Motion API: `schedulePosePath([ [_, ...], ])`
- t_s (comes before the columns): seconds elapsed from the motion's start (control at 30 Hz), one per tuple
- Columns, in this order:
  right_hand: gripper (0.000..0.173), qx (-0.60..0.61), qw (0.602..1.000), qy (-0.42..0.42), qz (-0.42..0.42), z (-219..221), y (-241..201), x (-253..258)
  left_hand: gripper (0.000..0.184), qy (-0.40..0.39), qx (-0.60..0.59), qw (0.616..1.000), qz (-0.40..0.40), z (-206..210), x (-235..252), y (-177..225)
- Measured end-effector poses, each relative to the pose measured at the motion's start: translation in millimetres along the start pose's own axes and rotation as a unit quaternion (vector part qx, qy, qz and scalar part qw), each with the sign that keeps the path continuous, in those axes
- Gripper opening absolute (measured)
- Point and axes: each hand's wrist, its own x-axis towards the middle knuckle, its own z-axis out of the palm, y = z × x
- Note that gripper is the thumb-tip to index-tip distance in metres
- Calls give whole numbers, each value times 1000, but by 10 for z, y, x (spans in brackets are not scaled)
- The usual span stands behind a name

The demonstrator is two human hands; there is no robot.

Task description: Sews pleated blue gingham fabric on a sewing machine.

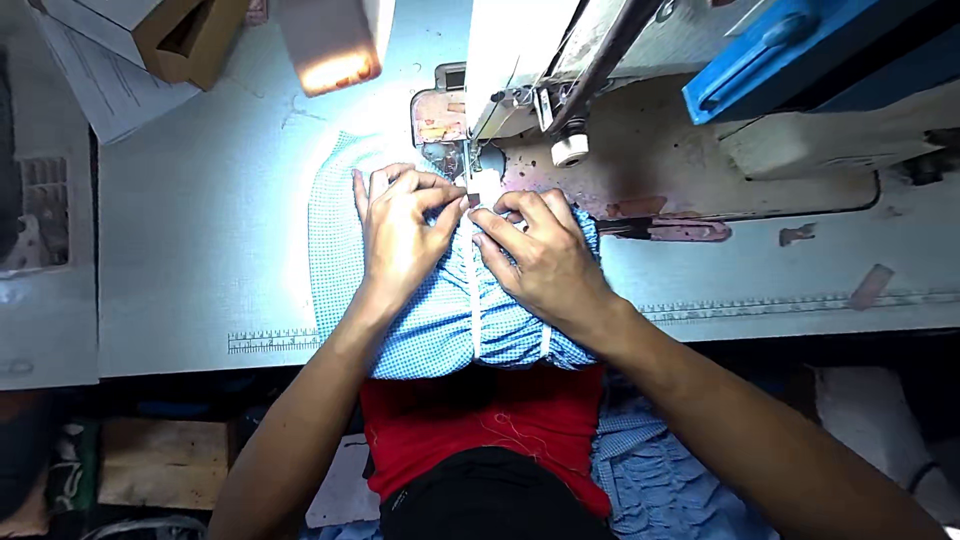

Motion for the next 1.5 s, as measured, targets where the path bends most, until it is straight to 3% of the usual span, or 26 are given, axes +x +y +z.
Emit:
schedulePosePath([
  [0.3, 30, 1, 999, 19, -37, 34, 307, 159, 17, 2, 29, 999, -27, 130, 208, 77],
  [0.93, 32, -14, 999, 22, -42, 60, 307, 182, 21, 11, 34, 999, -29, 128, 206, 46],
  [1.1, 34, -5, 999, 32, -24, 50, 298, 159, 43, -40, 13, 995, 94, -25, -147, 20],
  [1.2, 35, -11, 999, 40, -10, 53, 293, 152, 61, -104, 74, 975, 183, -89, -328, 58],
  [1.27, 38, -13, 999, 34, -1, 62, 275, 139, 54, -119, 102, 965, 209, -98, -339, 42],
  [1.4, 41, -30, 999, 19, 14, 38, 251, 145, 28, -66, 96, 961, 251, -34, -329, 90],
  [1.5, 41, -30, 999, 22, 18, 45, 227, 135, 20, -23, 64, 951, 301, 12, -465, 151],
])
